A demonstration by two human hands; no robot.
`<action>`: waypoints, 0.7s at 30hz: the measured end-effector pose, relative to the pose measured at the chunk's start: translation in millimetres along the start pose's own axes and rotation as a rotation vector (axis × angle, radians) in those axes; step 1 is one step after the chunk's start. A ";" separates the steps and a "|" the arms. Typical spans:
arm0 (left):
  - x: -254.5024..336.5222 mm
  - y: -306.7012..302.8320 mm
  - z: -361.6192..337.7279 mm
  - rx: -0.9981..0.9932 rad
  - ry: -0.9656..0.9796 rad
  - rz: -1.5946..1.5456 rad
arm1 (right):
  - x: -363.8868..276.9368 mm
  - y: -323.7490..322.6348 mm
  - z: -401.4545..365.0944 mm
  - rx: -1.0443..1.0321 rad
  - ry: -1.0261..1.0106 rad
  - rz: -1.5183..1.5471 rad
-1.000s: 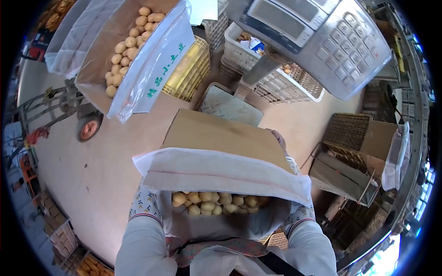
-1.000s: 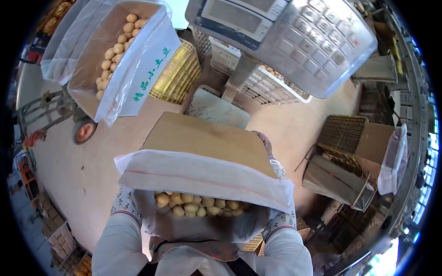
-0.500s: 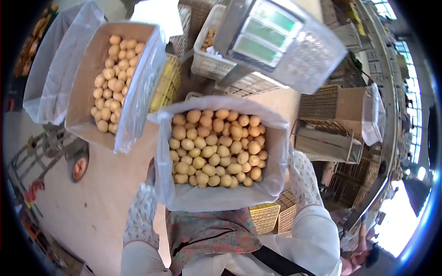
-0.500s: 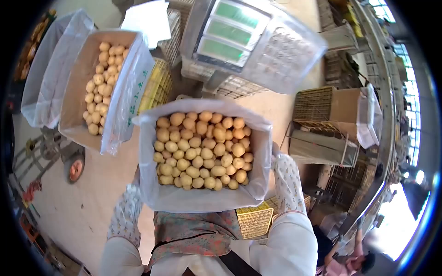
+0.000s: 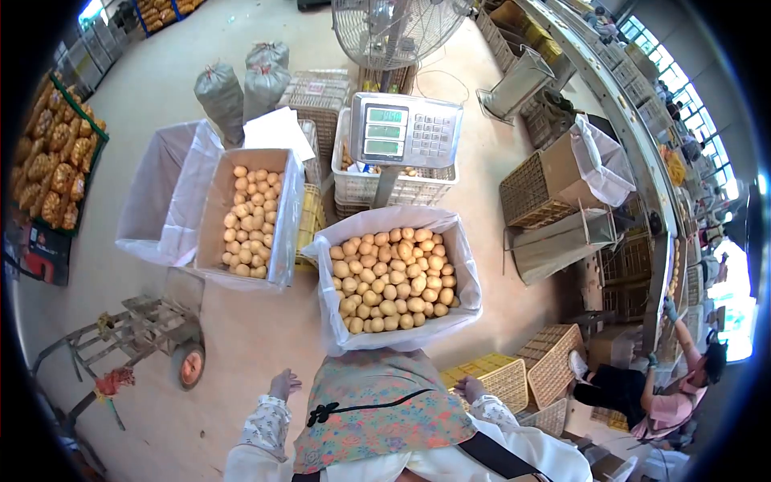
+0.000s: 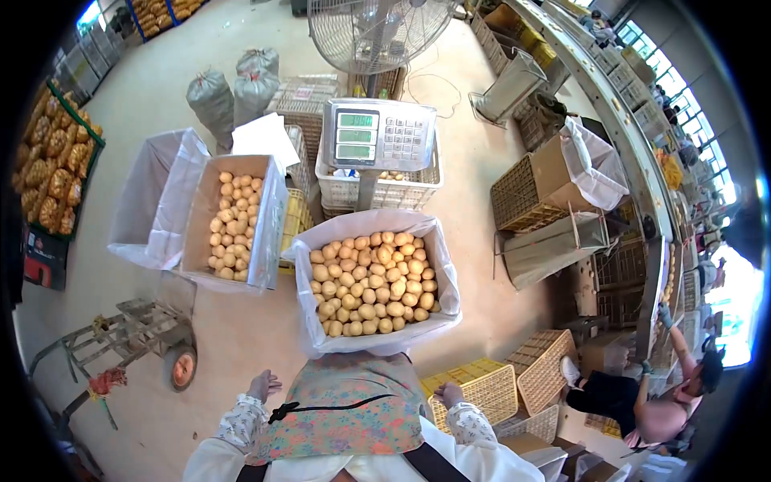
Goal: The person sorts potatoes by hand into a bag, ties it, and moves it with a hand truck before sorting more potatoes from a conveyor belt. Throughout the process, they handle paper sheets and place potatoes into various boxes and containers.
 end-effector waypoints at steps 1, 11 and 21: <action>10.8 1.1 -9.2 -0.041 0.071 -0.084 | 1.7 15.2 -9.3 -0.050 -0.193 -0.106; 8.3 27.9 -70.9 0.091 0.447 -0.132 | -191.0 108.9 -205.7 -0.088 -1.351 -0.440; -21.8 -29.8 -90.9 0.353 0.541 -0.434 | -184.3 195.2 -184.4 -0.290 -1.416 -0.847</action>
Point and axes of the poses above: each hand's wrist, its own z-axis towards the middle knuckle, its own y-axis out of the palm, x = y × z, the point moved 2 cm from there along z, towards the middle knuckle, and after that the axes turned 11 degrees about x, right-handed, at the moved point
